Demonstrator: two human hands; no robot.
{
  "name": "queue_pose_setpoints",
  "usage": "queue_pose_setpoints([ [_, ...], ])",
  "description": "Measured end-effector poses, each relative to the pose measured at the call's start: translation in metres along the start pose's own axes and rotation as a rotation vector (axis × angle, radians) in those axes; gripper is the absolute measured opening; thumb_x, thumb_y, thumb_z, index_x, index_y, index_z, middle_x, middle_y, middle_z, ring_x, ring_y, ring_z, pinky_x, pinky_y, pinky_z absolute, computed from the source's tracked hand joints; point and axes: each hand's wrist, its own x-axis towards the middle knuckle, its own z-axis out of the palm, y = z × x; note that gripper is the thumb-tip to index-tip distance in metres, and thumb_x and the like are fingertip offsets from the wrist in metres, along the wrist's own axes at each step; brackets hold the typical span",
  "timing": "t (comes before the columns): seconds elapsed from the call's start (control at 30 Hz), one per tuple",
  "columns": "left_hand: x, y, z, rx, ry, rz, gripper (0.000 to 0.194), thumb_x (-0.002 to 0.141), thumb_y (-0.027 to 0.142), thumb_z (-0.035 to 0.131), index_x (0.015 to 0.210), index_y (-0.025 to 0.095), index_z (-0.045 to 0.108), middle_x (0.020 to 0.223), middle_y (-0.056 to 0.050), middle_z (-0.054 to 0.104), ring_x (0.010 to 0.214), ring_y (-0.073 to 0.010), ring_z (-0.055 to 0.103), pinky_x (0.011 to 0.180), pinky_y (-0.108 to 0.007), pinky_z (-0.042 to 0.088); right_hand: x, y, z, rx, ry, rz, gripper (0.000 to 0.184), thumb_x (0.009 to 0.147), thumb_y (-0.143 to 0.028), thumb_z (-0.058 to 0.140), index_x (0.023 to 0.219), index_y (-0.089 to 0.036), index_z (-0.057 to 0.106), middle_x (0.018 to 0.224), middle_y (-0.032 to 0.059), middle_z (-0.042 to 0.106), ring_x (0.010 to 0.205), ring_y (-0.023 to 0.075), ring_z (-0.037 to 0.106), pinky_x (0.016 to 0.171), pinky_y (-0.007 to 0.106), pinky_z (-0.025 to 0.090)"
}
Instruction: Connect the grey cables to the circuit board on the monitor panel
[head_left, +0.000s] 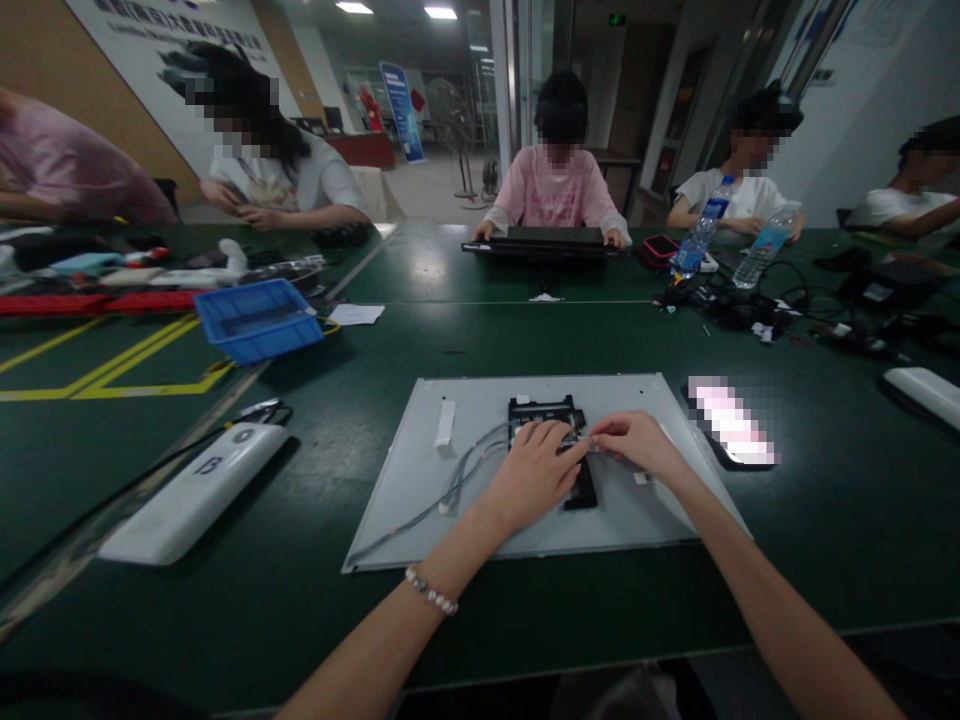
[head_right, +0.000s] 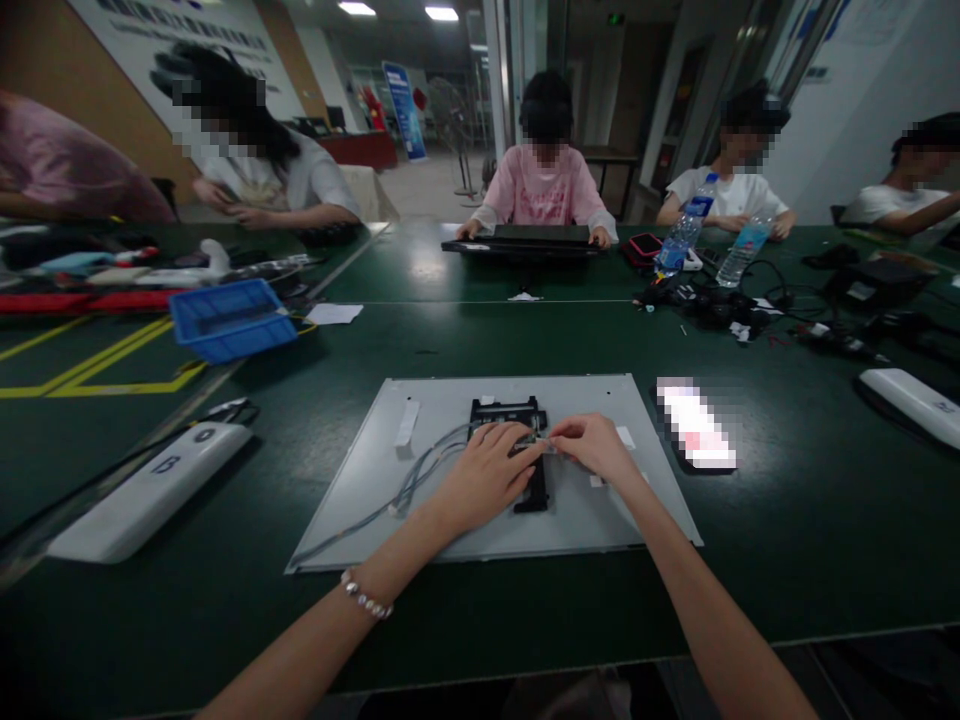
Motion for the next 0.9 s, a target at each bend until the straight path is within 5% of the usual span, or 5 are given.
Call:
queue_pose_setpoints([
  [0.27, 0.001, 0.001, 0.002, -0.004, 0.003, -0.005, 0.027, 0.093, 0.027, 0.040, 0.117, 0.023, 0.050, 0.123, -0.009, 0.047, 0.117, -0.0248, 0.041, 0.098, -0.043, 0.031, -0.007, -0.011, 0.003, -0.126, 0.046, -0.094, 0.015, 0.070, -0.026, 0.063, 0.079, -0.017, 0.070, 0.070, 0.0037, 0.069, 0.051, 0.0132, 0.059, 0.049, 0.023, 0.047],
  [0.5, 0.000, 0.001, 0.000, -0.008, 0.007, -0.005, 0.027, 0.092, 0.026, 0.039, 0.117, 0.023, 0.050, 0.122, -0.009, 0.048, 0.116, -0.0246, 0.042, 0.098, -0.042, 0.032, -0.005, -0.007, 0.002, -0.274, 0.076, -0.266, 0.010, 0.070, -0.024, 0.063, 0.075, -0.020, 0.070, 0.086, 0.0057, 0.069, 0.069, 0.0170, 0.064, 0.067, 0.029, 0.051],
  [0.73, -0.001, 0.001, -0.002, -0.059, 0.057, -0.048, 0.037, 0.092, 0.026, 0.041, 0.129, 0.023, 0.041, 0.125, -0.008, 0.049, 0.118, -0.0229, 0.042, 0.102, -0.042, 0.030, -0.006, -0.010, -0.005, -0.125, 0.086, -0.184, 0.018, 0.072, -0.028, 0.058, 0.083, -0.018, 0.069, 0.085, 0.0052, 0.068, 0.053, 0.0126, 0.059, 0.043, 0.022, 0.044],
  [0.9, 0.001, -0.022, -0.012, -0.120, 0.170, -0.181, 0.034, 0.093, 0.026, 0.039, 0.125, 0.018, 0.045, 0.124, -0.008, 0.052, 0.115, -0.0219, 0.045, 0.099, -0.039, 0.035, -0.006, -0.011, -0.011, -0.076, 0.165, -0.137, 0.022, 0.073, -0.029, 0.057, 0.086, -0.016, 0.069, 0.067, 0.0039, 0.066, 0.056, 0.0151, 0.061, 0.044, 0.022, 0.043],
])
